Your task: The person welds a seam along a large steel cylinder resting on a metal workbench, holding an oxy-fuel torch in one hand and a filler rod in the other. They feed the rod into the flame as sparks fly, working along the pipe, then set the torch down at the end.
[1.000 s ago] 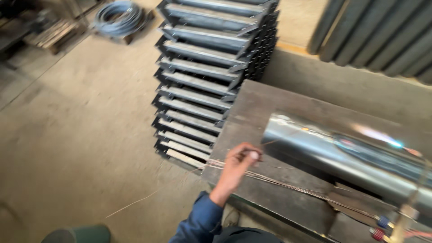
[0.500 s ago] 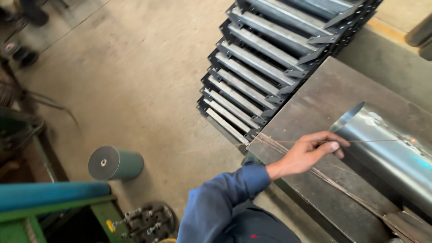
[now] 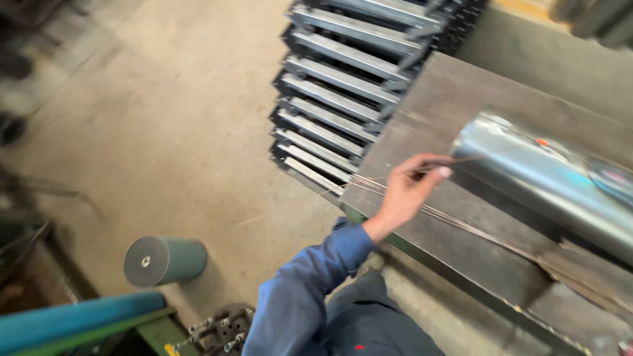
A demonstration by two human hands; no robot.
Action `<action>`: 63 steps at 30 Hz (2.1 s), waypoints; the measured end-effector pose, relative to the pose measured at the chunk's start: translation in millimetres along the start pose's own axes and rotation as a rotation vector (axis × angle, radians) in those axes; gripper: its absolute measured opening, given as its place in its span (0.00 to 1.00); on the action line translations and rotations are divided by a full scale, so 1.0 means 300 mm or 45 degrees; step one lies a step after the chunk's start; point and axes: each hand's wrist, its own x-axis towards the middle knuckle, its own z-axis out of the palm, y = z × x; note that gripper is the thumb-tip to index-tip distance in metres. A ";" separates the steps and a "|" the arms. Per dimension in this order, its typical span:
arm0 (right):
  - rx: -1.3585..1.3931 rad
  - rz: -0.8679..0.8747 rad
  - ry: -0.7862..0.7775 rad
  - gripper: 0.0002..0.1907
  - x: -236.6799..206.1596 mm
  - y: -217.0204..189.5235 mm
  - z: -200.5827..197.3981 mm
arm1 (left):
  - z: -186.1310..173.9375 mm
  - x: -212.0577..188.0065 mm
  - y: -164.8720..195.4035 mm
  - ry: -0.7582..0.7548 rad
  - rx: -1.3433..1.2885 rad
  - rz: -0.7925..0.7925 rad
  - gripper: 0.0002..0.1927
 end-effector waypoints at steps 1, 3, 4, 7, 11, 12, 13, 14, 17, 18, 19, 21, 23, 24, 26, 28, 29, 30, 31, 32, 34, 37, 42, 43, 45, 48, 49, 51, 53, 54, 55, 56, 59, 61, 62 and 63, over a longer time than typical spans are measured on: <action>-0.005 0.000 0.011 0.29 -0.024 -0.013 -0.018 | 0.002 0.000 0.001 0.015 0.036 -0.012 0.12; -0.016 -0.020 0.059 0.28 -0.093 -0.053 -0.054 | 0.010 0.019 0.006 0.012 0.051 -0.005 0.11; -0.022 -0.030 0.091 0.28 -0.113 -0.069 -0.054 | 0.019 0.034 0.009 -0.001 0.032 0.017 0.11; -0.070 -0.039 0.148 0.27 -0.190 -0.134 -0.026 | 0.050 0.046 0.008 0.065 0.069 -0.024 0.11; -0.209 0.059 0.327 0.26 -0.247 -0.237 0.062 | 0.063 0.055 -0.021 0.052 0.208 0.038 0.09; -0.238 0.110 0.392 0.29 -0.240 -0.259 0.085 | 0.067 0.051 -0.032 0.048 0.216 0.069 0.09; -0.271 0.162 0.442 0.33 -0.232 -0.282 0.103 | 0.068 0.038 -0.039 0.030 0.234 0.064 0.08; -0.295 0.192 0.460 0.33 -0.215 -0.304 0.119 | 0.071 0.045 -0.045 0.023 0.242 0.088 0.08; -0.295 0.307 0.464 0.32 -0.181 -0.346 0.165 | 0.068 0.052 -0.051 0.015 0.278 0.112 0.08; -0.264 0.318 0.450 0.32 -0.166 -0.354 0.174 | 0.069 0.060 -0.055 0.025 0.281 0.125 0.09; -0.239 0.321 0.427 0.32 -0.148 -0.360 0.180 | 0.072 0.073 -0.060 0.000 0.272 0.144 0.08; -0.265 0.317 0.417 0.30 -0.117 -0.363 0.187 | 0.057 0.084 -0.061 -0.029 0.270 0.175 0.06; -0.278 0.367 0.424 0.30 -0.084 -0.361 0.188 | 0.048 0.098 -0.069 -0.074 0.291 0.231 0.05; -0.278 0.429 0.438 0.31 -0.068 -0.360 0.187 | 0.040 0.099 -0.071 -0.092 0.305 0.255 0.06; -0.292 0.476 0.438 0.31 -0.037 -0.362 0.181 | 0.038 0.103 -0.081 -0.090 0.244 0.226 0.08; -0.294 0.476 0.413 0.31 -0.024 -0.366 0.189 | 0.026 0.106 -0.075 -0.093 0.244 0.217 0.09; -0.296 0.514 0.429 0.30 -0.020 -0.369 0.197 | 0.025 0.111 -0.075 -0.095 0.261 0.225 0.09; -0.300 0.537 0.448 0.30 -0.017 -0.374 0.206 | 0.027 0.122 -0.078 -0.097 0.267 0.243 0.09; -0.307 0.556 0.468 0.29 -0.015 -0.381 0.214 | 0.027 0.131 -0.077 -0.103 0.271 0.241 0.09; -0.303 0.567 0.470 0.29 -0.015 -0.388 0.222 | 0.023 0.136 -0.072 -0.106 0.278 0.238 0.09; -0.288 0.613 0.473 0.29 -0.019 -0.400 0.234 | 0.010 0.148 -0.063 -0.103 0.314 0.170 0.09; -0.345 0.621 0.484 0.29 -0.019 -0.393 0.234 | -0.012 0.155 -0.059 -0.092 0.349 0.042 0.08; -0.329 0.546 0.448 0.30 -0.043 -0.322 0.191 | -0.040 0.166 -0.080 -0.185 0.278 0.119 0.08; -0.310 0.524 0.435 0.31 -0.049 -0.308 0.183 | -0.045 0.168 -0.081 -0.200 0.272 0.126 0.08; -0.307 0.537 0.457 0.31 -0.059 -0.290 0.178 | -0.049 0.174 -0.082 -0.236 0.258 0.137 0.08; -0.334 0.544 0.476 0.31 -0.066 -0.301 0.191 | -0.050 0.186 -0.067 -0.261 0.323 0.137 0.07; -0.345 0.531 0.476 0.31 -0.061 -0.310 0.201 | -0.042 0.197 -0.069 -0.249 0.277 0.152 0.07; -0.328 0.519 0.516 0.31 -0.055 -0.329 0.227 | -0.040 0.193 -0.060 -0.240 0.212 0.144 0.07; -0.334 0.541 0.553 0.30 -0.067 -0.346 0.250 | -0.049 0.187 -0.055 -0.252 0.238 0.199 0.08; -0.350 0.546 0.569 0.30 -0.066 -0.353 0.256 | -0.049 0.184 -0.059 -0.266 0.250 0.216 0.08; -0.365 0.565 0.581 0.30 -0.070 -0.357 0.262 | -0.056 0.168 -0.055 -0.266 0.281 0.226 0.09; -0.364 0.586 0.573 0.30 -0.069 -0.358 0.267 | -0.063 0.157 -0.054 -0.267 0.310 0.242 0.09; -0.364 0.590 0.546 0.32 -0.057 -0.357 0.276 | -0.060 0.149 -0.060 -0.284 0.401 0.287 0.10; -0.393 0.565 0.503 0.32 -0.044 -0.367 0.277 | -0.047 0.157 -0.060 -0.273 0.415 0.291 0.10; -0.397 0.577 0.502 0.32 -0.042 -0.372 0.280 | -0.043 0.158 -0.055 -0.262 0.402 0.275 0.10; -0.403 0.587 0.497 0.32 -0.041 -0.382 0.280 | -0.037 0.156 -0.046 -0.246 0.391 0.261 0.10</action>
